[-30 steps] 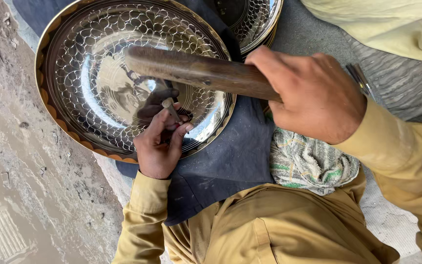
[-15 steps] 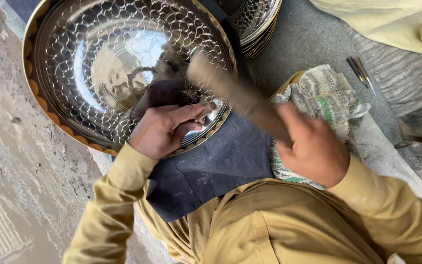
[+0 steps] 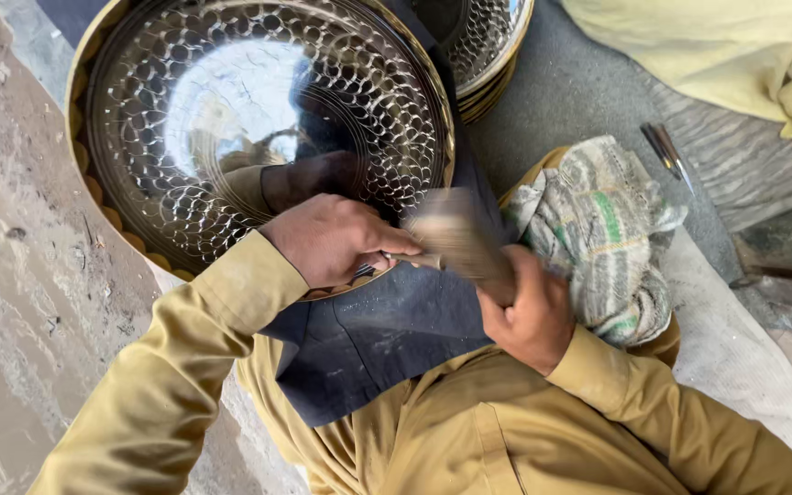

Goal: The person uses a hammer and a metal punch to create a decorative pattern on a metal plate. They repeatedly strike the punch with the hammer to form a textured design on the plate's surface.

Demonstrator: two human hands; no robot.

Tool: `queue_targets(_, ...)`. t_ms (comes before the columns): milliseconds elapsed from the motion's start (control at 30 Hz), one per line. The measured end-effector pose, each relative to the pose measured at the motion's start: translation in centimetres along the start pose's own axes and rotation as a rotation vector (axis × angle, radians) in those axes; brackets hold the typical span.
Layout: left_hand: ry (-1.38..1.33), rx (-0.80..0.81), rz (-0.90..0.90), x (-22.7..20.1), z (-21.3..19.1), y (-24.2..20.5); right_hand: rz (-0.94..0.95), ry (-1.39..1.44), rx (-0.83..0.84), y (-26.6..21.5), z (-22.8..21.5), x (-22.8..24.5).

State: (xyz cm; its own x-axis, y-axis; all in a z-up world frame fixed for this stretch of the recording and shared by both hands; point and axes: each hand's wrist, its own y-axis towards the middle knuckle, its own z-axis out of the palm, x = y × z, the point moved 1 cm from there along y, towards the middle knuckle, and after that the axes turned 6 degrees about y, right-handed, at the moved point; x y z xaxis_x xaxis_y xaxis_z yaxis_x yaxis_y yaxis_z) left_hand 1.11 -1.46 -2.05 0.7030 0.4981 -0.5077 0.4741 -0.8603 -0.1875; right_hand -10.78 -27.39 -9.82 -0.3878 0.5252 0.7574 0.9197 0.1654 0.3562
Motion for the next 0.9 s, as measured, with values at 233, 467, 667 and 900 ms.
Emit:
queue_targets(233, 0.238, -0.3, -0.067, -2.4, -0.5, -2.4, 0.203, 0.009, 0.135, 3.3, -1.8, 1.4)
queue_targets(467, -0.345, -0.877, -0.487, -4.7, 0.9, -6.0, -0.024, 0.235, -0.004, 12.4, -1.6, 3.7)
queue_targets(667, -0.522, -0.749, -0.439, -4.3, 1.9, -3.9, -0.137, 0.274, 0.072, 15.0, -2.9, 3.3)
queue_targets(900, -0.227, -0.61, -0.273, -2.4, 1.3, -2.7, 0.127, 0.021, 0.211, 10.2, -7.6, 2.4)
